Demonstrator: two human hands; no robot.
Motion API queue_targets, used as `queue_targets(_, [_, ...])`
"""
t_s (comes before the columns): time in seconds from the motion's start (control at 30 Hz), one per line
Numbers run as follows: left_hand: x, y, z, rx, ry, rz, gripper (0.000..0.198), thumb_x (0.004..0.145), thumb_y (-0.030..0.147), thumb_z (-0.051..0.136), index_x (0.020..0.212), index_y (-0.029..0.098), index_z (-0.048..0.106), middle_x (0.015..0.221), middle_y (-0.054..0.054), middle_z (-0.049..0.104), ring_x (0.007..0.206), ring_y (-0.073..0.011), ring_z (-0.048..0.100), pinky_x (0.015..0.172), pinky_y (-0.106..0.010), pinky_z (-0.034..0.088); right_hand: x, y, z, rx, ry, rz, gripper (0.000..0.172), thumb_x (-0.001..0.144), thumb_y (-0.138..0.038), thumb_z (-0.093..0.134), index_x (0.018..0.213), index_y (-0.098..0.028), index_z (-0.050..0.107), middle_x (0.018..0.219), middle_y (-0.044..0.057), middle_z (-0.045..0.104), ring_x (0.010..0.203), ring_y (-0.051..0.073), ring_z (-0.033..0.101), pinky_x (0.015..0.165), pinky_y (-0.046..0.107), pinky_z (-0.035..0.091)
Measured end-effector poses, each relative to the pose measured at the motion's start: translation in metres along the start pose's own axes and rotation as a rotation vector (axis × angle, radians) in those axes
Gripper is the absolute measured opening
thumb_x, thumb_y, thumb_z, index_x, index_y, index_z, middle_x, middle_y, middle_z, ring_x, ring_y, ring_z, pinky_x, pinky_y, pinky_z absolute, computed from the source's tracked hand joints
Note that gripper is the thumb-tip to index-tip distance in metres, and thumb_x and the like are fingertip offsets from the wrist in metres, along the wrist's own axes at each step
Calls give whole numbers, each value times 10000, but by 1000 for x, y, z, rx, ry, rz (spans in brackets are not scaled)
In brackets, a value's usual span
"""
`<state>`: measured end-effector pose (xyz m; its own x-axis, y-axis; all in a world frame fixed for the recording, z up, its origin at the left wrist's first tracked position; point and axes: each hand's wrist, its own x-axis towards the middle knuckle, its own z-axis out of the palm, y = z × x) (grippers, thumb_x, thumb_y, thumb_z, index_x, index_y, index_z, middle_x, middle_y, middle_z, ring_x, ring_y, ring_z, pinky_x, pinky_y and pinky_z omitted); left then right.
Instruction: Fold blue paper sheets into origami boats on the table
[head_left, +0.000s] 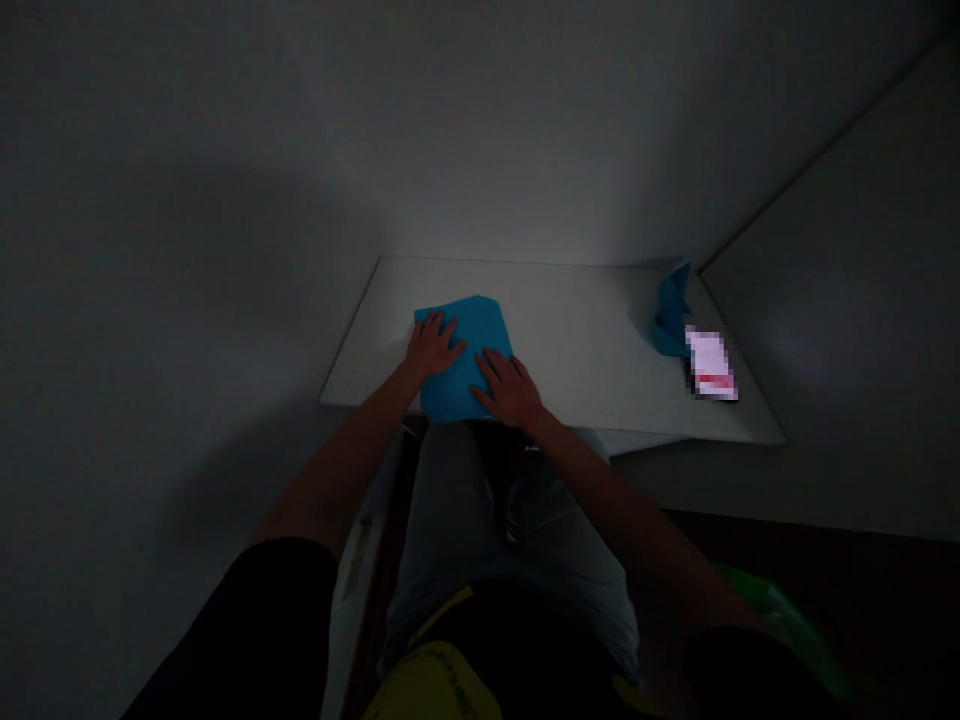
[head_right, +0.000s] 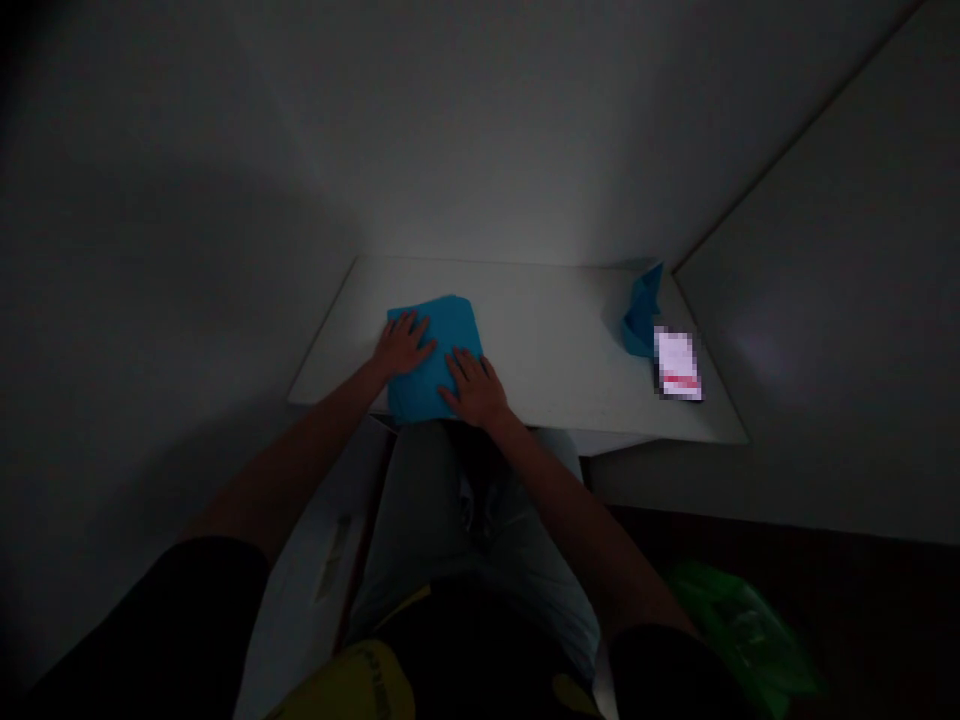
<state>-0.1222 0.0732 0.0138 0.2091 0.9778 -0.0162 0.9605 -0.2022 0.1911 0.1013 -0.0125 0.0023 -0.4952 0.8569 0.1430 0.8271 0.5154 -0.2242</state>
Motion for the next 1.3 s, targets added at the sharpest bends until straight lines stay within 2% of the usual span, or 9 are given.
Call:
queue_targets(0.1, [-3, 7, 6, -52, 90, -123, 743, 1091, 528, 315, 1677, 75, 369, 1787, -199, 261, 1684, -357, 170, 1367, -564, 124, 15, -16, 6, 6, -1, 99, 701, 1106, -556, 393, 1683, -157, 393, 1767, 155, 326, 1633, 322, 308, 1331, 536, 190])
queue_targets(0.27, [-34, 11, 18, -127, 115, -97, 732, 1091, 515, 343, 1673, 71, 366, 1775, -209, 287, 1674, -342, 219, 1366, -552, 163, 42, -20, 9, 43, 7, 174, 615, 1107, -468, 367, 1623, -154, 484, 1713, 184, 428, 1554, 365, 415, 1280, 588, 253])
queue_targets(0.4, [-52, -12, 18, -111, 134, -21, 758, 1073, 541, 414, 1689, 106, 343, 1785, -190, 268, 1683, -329, 191, 1372, -567, 123, 82, -5, 16, 82, 34, 125, 632, 1111, -452, 320, 1669, -171, 413, 1728, 156, 411, 1590, 341, 368, 1307, 597, 199])
queue_targets(0.57, [-59, -47, 15, -68, 147, -80, 815, 1056, 578, 456, 1684, 70, 346, 1784, -221, 244, 1678, -359, 196, 1370, -562, 125, 134, 22, 29, 87, -68, 140, 735, 1093, -595, 311, 1696, -179, 370, 1780, 130, 305, 1651, 336, 261, 1341, 611, 105])
queue_targets(0.8, [-62, -62, 15, -47, 133, -88, 850, 1045, 640, 446, 1695, 105, 327, 1792, -203, 236, 1678, -351, 198, 1368, -561, 125, 162, 52, 24, 48, -51, 203, 748, 1088, -535, 385, 1693, -97, 348, 1779, 154, 292, 1666, 349, 206, 1344, 616, 55])
queue_targets(0.93, [-61, -69, 12, -35, 131, -90, 888, 1023, 682, 443, 1695, 113, 327, 1793, -201, 237, 1682, -345, 183, 1369, -550, 106, 138, 43, 12, 9, 23, 134, 691, 1113, -474, 319, 1687, -92, 348, 1773, 154, 310, 1664, 309, 225, 1351, 583, 54])
queue_targets(1.07, [-60, -80, 6, 1, 103, -70, 884, 1011, 660, 430, 1688, 100, 332, 1786, -219, 247, 1679, -358, 185, 1353, -581, 104, 68, 48, -15, -39, 99, 107, 669, 1112, -503, 306, 1688, -167, 366, 1756, 119, 369, 1650, 269, 276, 1359, 541, 83])
queue_targets(1.17, [-59, -87, -2, 50, 126, -109, 811, 1011, 607, 426, 1674, 144, 368, 1766, -222, 303, 1662, -380, 226, 1322, -649, 122, 1, 78, -44, -76, 151, 199, 621, 1106, -494, 348, 1631, -181, 454, 1698, 139, 467, 1602, 290, 360, 1329, 557, 149])
queue_targets(1.3, [-62, -81, -18, 118, 148, -103, 652, 1030, 502, 408, 1590, 182, 501, 1713, -212, 410, 1607, -404, 326, 1291, -669, 154, -69, 143, -85, -128, 255, 415, 553, 1046, -455, 505, 1520, -177, 563, 1592, 191, 556, 1480, 359, 462, 1228, 592, 280])
